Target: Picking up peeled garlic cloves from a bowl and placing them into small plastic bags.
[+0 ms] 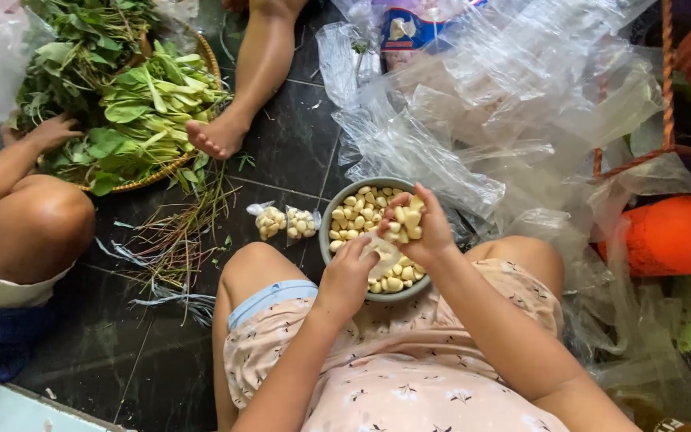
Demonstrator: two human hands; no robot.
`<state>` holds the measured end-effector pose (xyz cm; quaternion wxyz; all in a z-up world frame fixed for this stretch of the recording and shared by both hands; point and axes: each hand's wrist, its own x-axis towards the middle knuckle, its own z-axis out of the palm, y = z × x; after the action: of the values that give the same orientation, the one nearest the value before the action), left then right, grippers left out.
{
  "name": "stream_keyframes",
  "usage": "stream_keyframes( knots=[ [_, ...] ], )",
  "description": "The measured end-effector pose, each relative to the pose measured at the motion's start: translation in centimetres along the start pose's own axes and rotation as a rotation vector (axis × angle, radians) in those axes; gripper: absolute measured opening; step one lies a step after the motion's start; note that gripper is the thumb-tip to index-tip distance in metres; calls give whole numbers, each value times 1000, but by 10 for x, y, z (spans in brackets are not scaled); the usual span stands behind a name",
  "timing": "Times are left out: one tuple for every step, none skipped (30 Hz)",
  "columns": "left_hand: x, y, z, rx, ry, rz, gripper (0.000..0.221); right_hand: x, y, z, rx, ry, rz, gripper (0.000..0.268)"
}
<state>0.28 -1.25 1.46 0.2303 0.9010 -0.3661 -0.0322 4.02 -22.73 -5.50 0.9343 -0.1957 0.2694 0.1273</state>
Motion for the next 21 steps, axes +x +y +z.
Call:
stream_keyframes(
  knots=[
    [4,5,-1,-6,67,24,14,-8,5,11,-84,-3,-92,52],
    [8,9,-2,-12,135,47,9,-16,11,23,-169,-6,-184,53],
    [8,12,-3,-16,132,51,9,-22,16,23,-167,-1,-188,53],
    [10,14,-4,-41,140,55,10,-26,21,25,-322,52,-314,50],
    [11,17,-5,-66,148,59,11,-31,25,27,-478,107,-440,48],
    [11,17,-4,-66,151,57,11,-30,26,27,-481,105,-439,48],
    [11,18,-3,-73,158,60,11,-28,26,26,-525,126,-503,46],
    [10,19,-1,-81,163,62,10,-28,27,25,-568,149,-566,44],
    [9,20,0,-81,164,59,10,-29,27,25,-570,148,-563,44],
    [9,21,1,-94,155,49,11,-29,26,25,-572,160,-558,43],
    [9,21,2,-108,147,40,12,-30,25,25,-574,171,-553,43],
    [8,20,6,-108,148,41,12,-27,25,20,-574,171,-555,43],
    [8,19,9,-125,140,23,12,-25,26,16,-543,179,-543,43],
    [7,18,13,-143,132,4,12,-22,26,11,-513,186,-530,44],
    [8,18,14,-142,132,4,12,-27,25,20,-513,186,-530,44],
    [9,18,16,-153,137,-3,11,-32,25,27,-511,195,-561,44],
    [9,18,18,-164,141,-11,10,-37,24,35,-509,203,-591,45],
    [10,19,18,-165,140,-13,10,-36,25,33,-510,204,-589,45],
    [10,20,19,-192,146,-22,10,-35,25,31,-475,208,-585,46],
    [11,21,19,-218,153,-30,9,-34,26,30,-439,211,-581,47],
    [11,18,25,-218,153,-31,9,-34,26,30,-440,211,-581,47]
  ],
)
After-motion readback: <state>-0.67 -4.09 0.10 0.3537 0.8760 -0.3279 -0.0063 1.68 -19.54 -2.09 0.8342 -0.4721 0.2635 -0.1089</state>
